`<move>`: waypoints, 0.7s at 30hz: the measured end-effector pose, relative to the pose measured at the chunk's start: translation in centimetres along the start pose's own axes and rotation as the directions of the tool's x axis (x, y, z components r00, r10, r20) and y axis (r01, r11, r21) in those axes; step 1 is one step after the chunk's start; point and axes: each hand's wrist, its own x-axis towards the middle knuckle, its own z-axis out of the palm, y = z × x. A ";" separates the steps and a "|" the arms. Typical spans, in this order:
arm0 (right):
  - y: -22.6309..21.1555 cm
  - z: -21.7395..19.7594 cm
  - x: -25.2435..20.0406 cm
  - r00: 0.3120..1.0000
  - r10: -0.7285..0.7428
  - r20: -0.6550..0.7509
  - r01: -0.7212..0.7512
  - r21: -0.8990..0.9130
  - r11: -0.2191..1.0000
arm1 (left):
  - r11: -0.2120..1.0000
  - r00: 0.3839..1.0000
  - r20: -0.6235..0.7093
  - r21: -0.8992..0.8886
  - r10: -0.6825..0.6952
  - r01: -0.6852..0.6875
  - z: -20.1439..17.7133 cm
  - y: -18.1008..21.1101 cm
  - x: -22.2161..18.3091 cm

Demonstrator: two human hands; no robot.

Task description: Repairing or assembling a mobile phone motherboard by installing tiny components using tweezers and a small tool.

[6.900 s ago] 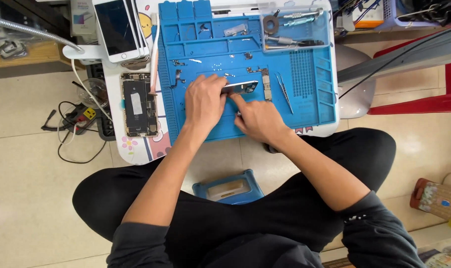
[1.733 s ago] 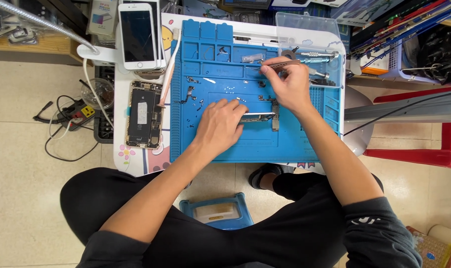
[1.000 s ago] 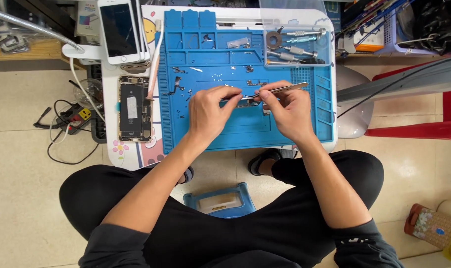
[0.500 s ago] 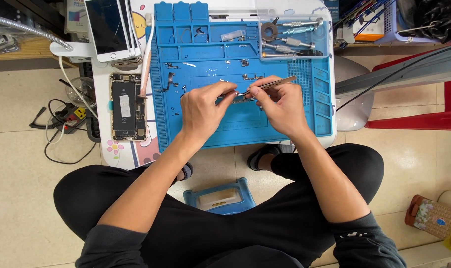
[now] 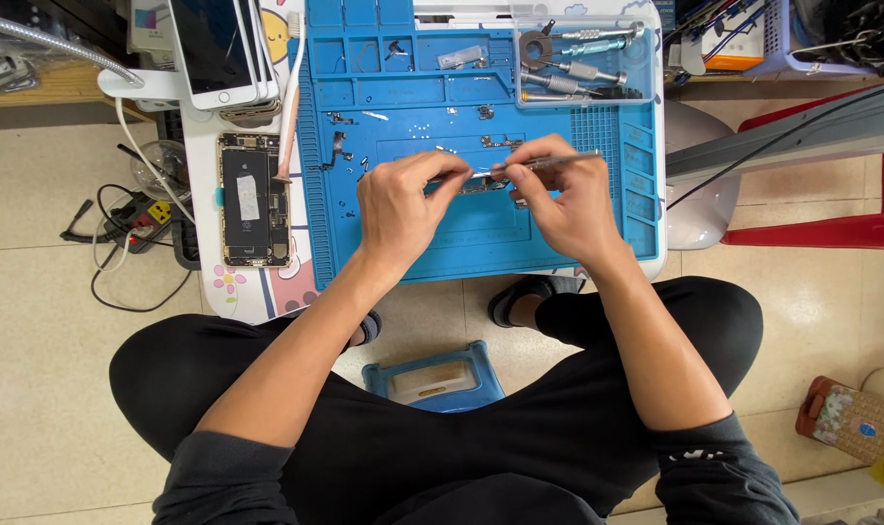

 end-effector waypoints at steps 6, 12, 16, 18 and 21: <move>-2.4 0.6 0.1 0.982 -0.183 0.048 0.188 -0.144 0.972 | 0.989 0.996 -0.024 -0.119 -0.090 0.087 0.2 -0.2 0.3; -2.8 0.7 -0.2 0.956 -0.278 0.090 0.293 -0.272 0.917 | 0.983 0.991 -0.016 -0.122 -0.136 0.133 0.3 -0.4 0.2; -2.5 0.9 -0.4 0.950 -0.296 0.099 0.312 -0.319 0.895 | 0.981 0.989 -0.006 -0.128 -0.145 0.143 0.2 -0.4 0.2; -2.0 0.8 -0.5 0.946 -0.310 0.099 0.325 -0.333 0.885 | 0.982 0.990 -0.004 -0.129 -0.138 0.137 0.2 -0.3 0.3; -2.0 0.8 -0.6 0.947 -0.295 0.123 0.320 -0.322 0.891 | 0.978 0.988 0.008 -0.142 -0.155 0.155 0.2 -0.3 0.2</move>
